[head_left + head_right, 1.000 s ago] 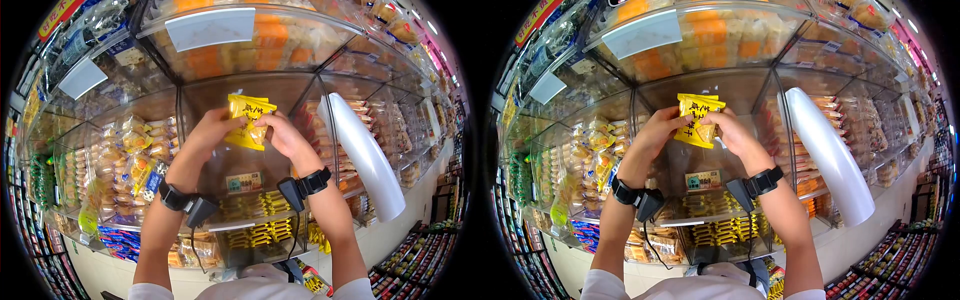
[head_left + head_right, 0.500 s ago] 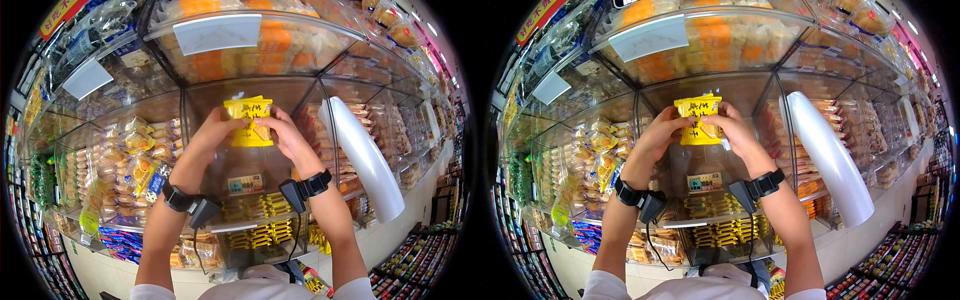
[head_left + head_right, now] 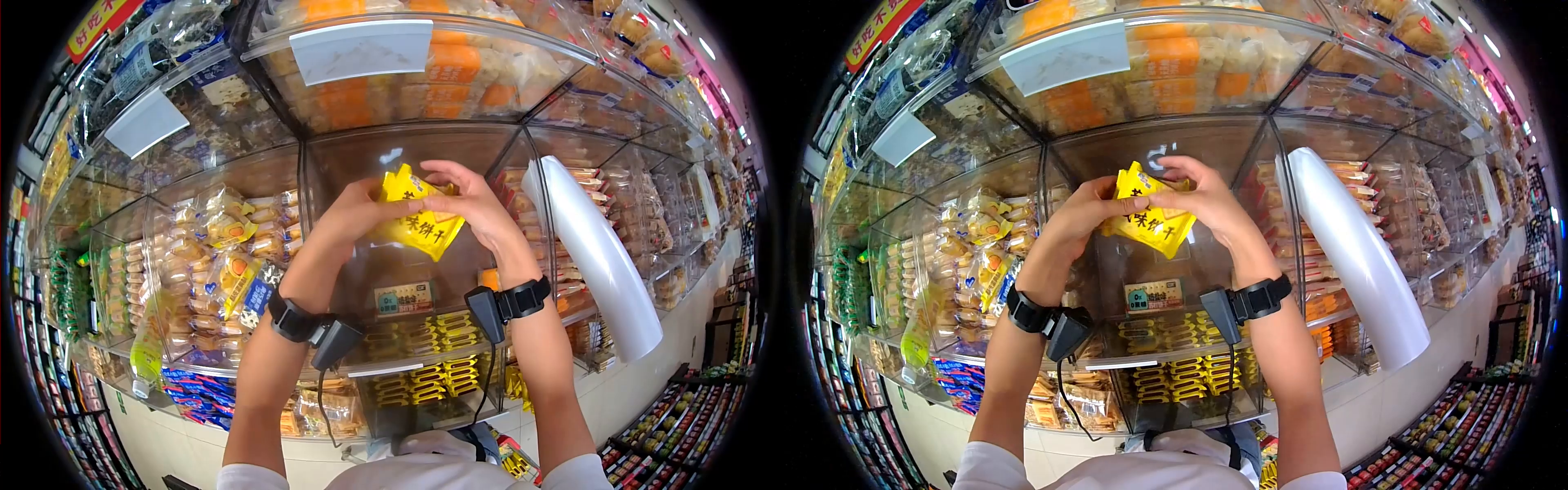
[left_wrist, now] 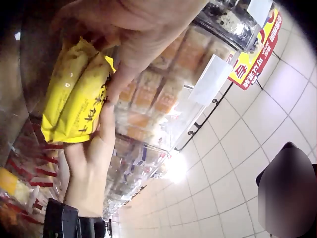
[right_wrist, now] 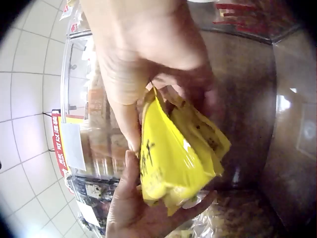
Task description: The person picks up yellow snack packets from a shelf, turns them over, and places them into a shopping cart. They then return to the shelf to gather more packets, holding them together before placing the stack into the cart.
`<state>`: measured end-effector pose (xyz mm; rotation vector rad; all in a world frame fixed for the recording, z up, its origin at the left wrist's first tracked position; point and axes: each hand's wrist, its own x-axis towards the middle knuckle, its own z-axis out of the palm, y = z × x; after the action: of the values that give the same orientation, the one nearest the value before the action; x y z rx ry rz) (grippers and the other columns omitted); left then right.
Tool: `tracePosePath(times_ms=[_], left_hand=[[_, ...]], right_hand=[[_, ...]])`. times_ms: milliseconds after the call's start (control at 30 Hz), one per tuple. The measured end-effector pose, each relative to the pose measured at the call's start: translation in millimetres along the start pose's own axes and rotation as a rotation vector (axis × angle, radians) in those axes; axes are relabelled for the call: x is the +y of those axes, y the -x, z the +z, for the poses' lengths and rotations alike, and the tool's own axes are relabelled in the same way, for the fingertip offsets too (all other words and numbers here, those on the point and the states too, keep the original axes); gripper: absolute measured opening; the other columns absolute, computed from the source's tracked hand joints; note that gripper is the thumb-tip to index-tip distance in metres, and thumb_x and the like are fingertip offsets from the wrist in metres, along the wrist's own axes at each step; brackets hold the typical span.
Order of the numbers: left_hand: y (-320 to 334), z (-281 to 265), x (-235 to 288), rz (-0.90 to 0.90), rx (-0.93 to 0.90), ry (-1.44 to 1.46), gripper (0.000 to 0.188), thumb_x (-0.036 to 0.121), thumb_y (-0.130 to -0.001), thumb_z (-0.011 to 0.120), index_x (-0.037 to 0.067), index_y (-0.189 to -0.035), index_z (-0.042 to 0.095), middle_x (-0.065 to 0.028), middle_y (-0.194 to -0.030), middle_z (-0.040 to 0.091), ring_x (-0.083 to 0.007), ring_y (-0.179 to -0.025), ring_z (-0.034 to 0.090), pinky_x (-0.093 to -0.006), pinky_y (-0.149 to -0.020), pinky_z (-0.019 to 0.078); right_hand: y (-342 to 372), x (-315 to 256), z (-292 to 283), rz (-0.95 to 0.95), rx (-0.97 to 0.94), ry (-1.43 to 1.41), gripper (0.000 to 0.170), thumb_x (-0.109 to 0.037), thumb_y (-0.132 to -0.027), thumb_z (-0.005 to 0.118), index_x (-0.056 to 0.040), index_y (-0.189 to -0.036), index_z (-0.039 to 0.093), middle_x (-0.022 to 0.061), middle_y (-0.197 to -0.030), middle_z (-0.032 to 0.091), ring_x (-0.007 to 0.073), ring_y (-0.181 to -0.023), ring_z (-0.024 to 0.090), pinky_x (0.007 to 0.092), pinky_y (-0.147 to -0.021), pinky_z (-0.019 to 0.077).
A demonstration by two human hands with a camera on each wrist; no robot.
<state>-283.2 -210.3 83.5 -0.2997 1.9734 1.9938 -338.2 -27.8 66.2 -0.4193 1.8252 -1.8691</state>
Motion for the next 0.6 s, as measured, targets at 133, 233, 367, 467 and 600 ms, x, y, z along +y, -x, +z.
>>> tracePosePath(times_ms=[133,233,367,467,600], left_hand=[[1.3,0.3,4.3,-0.032,-0.024,0.089,0.042,0.020,-0.073,0.069,-0.002,-0.105,0.053,-0.0063,-0.093,0.061,-0.0121,-0.084,0.057,-0.0241,-0.074,0.0420],[-0.2,1.0,2.5,0.048,0.044,0.151,0.040,0.020,-0.074,0.068,-0.001,-0.104,0.053,-0.0060,-0.092,0.061,-0.0117,-0.083,0.058,-0.0236,-0.074,0.0426],[-0.5,0.8,4.1,0.128,0.087,0.267,0.038,0.018,-0.074,0.068,-0.001,-0.103,0.052,-0.0058,-0.093,0.061,-0.0122,-0.084,0.058,-0.0238,-0.075,0.0425],[-2.9,0.3,1.8,0.194,0.145,0.204,0.038,0.015,-0.073,0.069,0.001,-0.103,0.051,-0.0054,-0.094,0.060,-0.0123,-0.086,0.056,-0.0243,-0.077,0.0419],[-3.3,-1.3,0.7,0.201,0.157,0.162,0.037,0.008,-0.072,0.069,0.002,-0.104,0.052,-0.0046,-0.096,0.059,-0.0129,-0.089,0.055,-0.0251,-0.080,0.0402]], right_hand=[[-4.1,5.6,-2.9,-0.059,0.033,-0.157,0.041,-0.013,-0.081,0.061,-0.0055,-0.119,0.047,0.0066,-0.108,0.052,0.0123,-0.096,0.052,0.0236,-0.082,0.0409],[-3.7,8.3,-2.1,-0.030,0.091,-0.279,0.040,-0.018,-0.084,0.059,-0.0049,-0.119,0.046,0.0061,-0.109,0.052,0.0131,-0.098,0.051,0.0243,-0.085,0.0396],[-0.9,4.4,2.3,-0.022,0.103,-0.284,0.052,-0.025,-0.079,0.066,-0.0026,-0.119,0.043,0.0053,-0.105,0.053,0.0135,-0.101,0.048,0.0265,-0.088,0.0357],[1.2,0.2,4.7,0.003,0.031,-0.227,0.052,-0.023,-0.077,0.067,-0.0021,-0.119,0.043,0.0044,-0.105,0.054,0.0134,-0.101,0.049,0.0264,-0.088,0.0360],[1.8,-3.0,5.6,0.016,-0.057,-0.132,0.052,-0.013,-0.073,0.070,-0.0017,-0.116,0.045,0.0040,-0.104,0.055,0.0135,-0.099,0.051,0.0259,-0.088,0.0378]])
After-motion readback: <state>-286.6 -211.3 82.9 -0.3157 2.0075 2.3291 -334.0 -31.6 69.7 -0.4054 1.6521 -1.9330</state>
